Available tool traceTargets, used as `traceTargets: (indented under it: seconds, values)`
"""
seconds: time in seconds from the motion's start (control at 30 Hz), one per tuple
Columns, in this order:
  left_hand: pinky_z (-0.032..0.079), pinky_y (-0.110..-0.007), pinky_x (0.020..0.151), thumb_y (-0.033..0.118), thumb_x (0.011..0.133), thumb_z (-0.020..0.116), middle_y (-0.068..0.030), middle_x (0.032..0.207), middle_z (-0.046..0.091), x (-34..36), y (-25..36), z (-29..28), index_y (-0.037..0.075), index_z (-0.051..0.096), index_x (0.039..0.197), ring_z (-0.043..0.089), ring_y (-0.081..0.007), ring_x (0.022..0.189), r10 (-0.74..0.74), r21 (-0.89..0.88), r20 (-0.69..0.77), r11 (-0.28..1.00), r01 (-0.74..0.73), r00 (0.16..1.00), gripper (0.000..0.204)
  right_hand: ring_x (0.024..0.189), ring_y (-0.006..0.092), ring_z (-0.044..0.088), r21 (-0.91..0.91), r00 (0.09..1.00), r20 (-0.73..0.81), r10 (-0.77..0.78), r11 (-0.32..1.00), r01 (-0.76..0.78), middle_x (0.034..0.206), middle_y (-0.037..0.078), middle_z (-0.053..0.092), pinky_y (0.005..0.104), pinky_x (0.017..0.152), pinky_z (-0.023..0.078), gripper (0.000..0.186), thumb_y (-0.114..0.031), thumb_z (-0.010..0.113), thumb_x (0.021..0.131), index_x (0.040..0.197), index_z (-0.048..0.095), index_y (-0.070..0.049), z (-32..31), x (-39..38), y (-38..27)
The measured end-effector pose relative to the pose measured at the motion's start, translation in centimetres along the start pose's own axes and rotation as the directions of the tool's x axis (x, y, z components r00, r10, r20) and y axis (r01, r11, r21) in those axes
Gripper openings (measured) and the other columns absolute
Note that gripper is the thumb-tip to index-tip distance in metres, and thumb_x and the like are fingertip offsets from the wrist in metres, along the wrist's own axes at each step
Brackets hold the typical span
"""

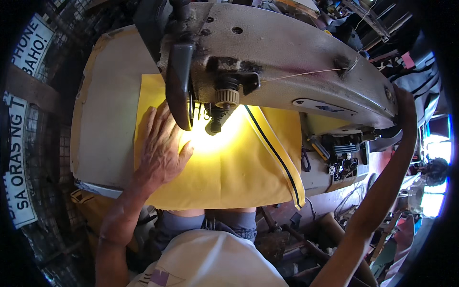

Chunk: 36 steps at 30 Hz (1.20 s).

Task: Sewing the handles and reinforcement edges of a yellow tote bag using an industrial sewing machine.

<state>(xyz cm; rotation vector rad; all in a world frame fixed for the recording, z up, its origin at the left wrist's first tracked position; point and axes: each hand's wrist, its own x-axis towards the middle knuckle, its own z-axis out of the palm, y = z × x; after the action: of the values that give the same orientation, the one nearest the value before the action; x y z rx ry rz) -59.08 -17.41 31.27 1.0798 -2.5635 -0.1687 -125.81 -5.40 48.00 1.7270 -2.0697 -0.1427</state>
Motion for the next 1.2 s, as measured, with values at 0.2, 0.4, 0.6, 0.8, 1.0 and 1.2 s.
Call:
traceTargets:
  seconds: [0.2, 0.4, 0.6, 0.8, 1.0, 1.2]
  values:
    - [0.017, -0.054, 0.119, 0.024, 0.083, 0.064, -0.0230, 0.143, 0.040, 0.5, 0.4, 0.2, -0.008, 0.044, 0.134, 0.030, -0.0365, 0.141, 0.005, -0.008, -0.022, 1.000, -0.006, 1.000, 0.064, 0.111, 0.0316, 0.059, 0.597, 0.752, -0.446, 0.486, 0.787, -0.155, 0.118, 0.021, 0.061, 0.0407, 0.097, 0.048, 0.038, -0.015, 0.045, 0.100, 0.136, 0.050, -0.001, 13.5, -16.8, -4.0]
    - [0.017, -0.054, 0.118, 0.022, 0.084, 0.063, -0.0204, 0.144, 0.039, 0.2, 0.1, 0.6, -0.005, 0.042, 0.138, 0.030, -0.0358, 0.141, -0.018, 0.026, 0.007, 1.000, 0.017, 1.000, 0.065, 0.113, 0.0267, 0.061, 0.513, 0.832, -0.432, 0.347, 0.854, -0.089, 0.125, 0.019, 0.061, 0.0392, 0.095, 0.047, 0.042, -0.013, 0.046, 0.101, 0.142, 0.046, -0.005, 0.3, -7.9, -10.3]
    - [0.018, -0.053, 0.119, 0.023, 0.083, 0.065, -0.0167, 0.146, 0.039, -0.3, -0.8, 0.2, -0.002, 0.044, 0.137, 0.031, -0.0333, 0.140, -0.021, -0.045, -0.043, 0.999, 0.019, 0.999, 0.063, 0.127, 0.0276, 0.053, 0.436, 0.703, -0.405, 0.584, 0.799, -0.413, 0.139, 0.015, 0.054, 0.0365, 0.108, 0.037, 0.040, -0.024, 0.044, 0.104, 0.137, 0.050, -0.002, -3.0, -12.9, -22.6]
    - [0.039, -0.040, 0.102, 0.009, 0.080, 0.062, -0.0103, 0.120, 0.057, 2.8, -3.4, -0.7, 0.002, 0.060, 0.114, 0.052, -0.0275, 0.116, 0.201, -0.104, -0.085, 0.972, -0.209, 0.976, 0.035, 0.127, 0.0398, 0.044, 0.532, 0.774, 0.164, 0.611, 0.606, -0.591, 0.129, 0.022, 0.050, 0.0469, 0.107, 0.035, 0.059, -0.019, 0.072, 0.085, 0.135, 0.048, -0.001, -2.7, -23.8, -42.5]
    - [0.033, -0.042, 0.112, 0.010, 0.082, 0.059, -0.0109, 0.123, 0.058, 7.6, -9.1, -2.1, 0.003, 0.061, 0.116, 0.047, -0.0291, 0.127, 0.637, -0.095, 0.120, 0.771, -0.630, 0.762, 0.035, 0.110, 0.0357, 0.049, 0.595, 0.806, 0.060, 0.588, 0.627, -0.502, 0.112, 0.015, 0.057, 0.0465, 0.097, 0.038, 0.037, -0.012, 0.075, 0.079, 0.111, 0.057, -0.002, -3.7, -20.4, -47.0]
    - [0.023, -0.044, 0.120, 0.019, 0.089, 0.058, -0.0133, 0.143, 0.048, 6.1, -10.1, -1.7, 0.003, 0.055, 0.132, 0.036, -0.0309, 0.140, 0.640, -0.137, 0.178, 0.768, -0.625, 0.747, 0.045, 0.076, 0.0389, 0.063, 0.689, 0.832, 0.113, 0.544, 0.560, -0.460, 0.083, 0.019, 0.061, 0.0436, 0.067, 0.049, 0.018, -0.001, 0.062, 0.085, 0.102, 0.055, -0.003, -6.2, -19.5, -46.0]
